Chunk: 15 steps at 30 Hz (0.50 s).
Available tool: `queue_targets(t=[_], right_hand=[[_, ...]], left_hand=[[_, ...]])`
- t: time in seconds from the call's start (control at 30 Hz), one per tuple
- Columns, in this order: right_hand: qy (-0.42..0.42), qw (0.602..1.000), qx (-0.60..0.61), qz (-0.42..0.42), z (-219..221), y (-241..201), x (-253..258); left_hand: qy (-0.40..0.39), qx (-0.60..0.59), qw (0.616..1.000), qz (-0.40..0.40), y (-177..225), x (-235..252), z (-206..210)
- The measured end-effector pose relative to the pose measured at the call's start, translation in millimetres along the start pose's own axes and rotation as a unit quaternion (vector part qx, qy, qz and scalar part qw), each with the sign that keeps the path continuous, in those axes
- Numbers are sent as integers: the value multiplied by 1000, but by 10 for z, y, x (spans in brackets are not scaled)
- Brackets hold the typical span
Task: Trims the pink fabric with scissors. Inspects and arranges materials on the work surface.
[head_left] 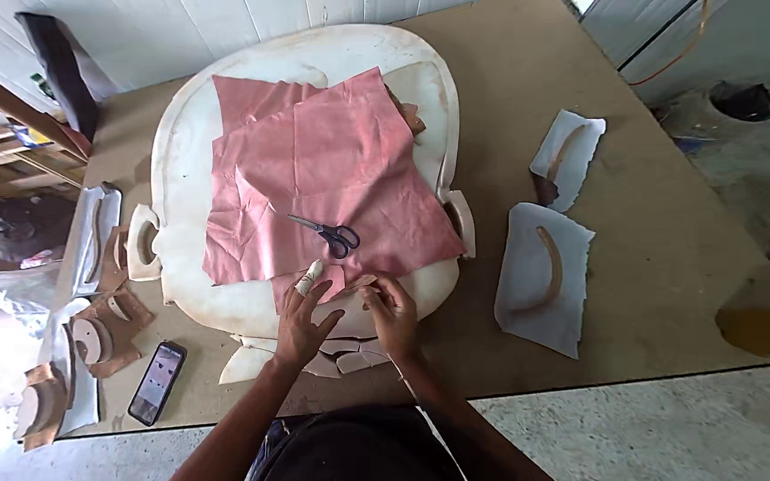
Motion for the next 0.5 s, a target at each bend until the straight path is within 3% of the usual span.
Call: queue_targets(t=[0.07, 0.13, 0.23, 0.37, 0.5], right_hand=[[20, 1000, -4, -4, -159, -52, 30], [27, 1000, -5, -12, -286, -85, 64], [10, 999, -18, -29, -376, -95, 43], [-19, 997, -67, -31, -117, -185, -12], [-41, 994, -102, -18, 380, -339, -40]], left_hand=[[-71, 62, 995, -27, -174, -60, 101], [-90, 93, 991, -37, -307, -59, 177], [-20, 34, 996, -83, -272, 24, 129], [89, -103, 963, -232, 19, 192, -220], [153, -171, 946, -228, 266, 200, -513]])
Point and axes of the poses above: each hand's wrist, its own x-axis towards the middle knuckle, its own z-axis out of the palm, y = z × x, the point moved 1 cm from there along x, towards the middle knuckle, and after that the axes turned 15 degrees about z, right-handed, at the moved point
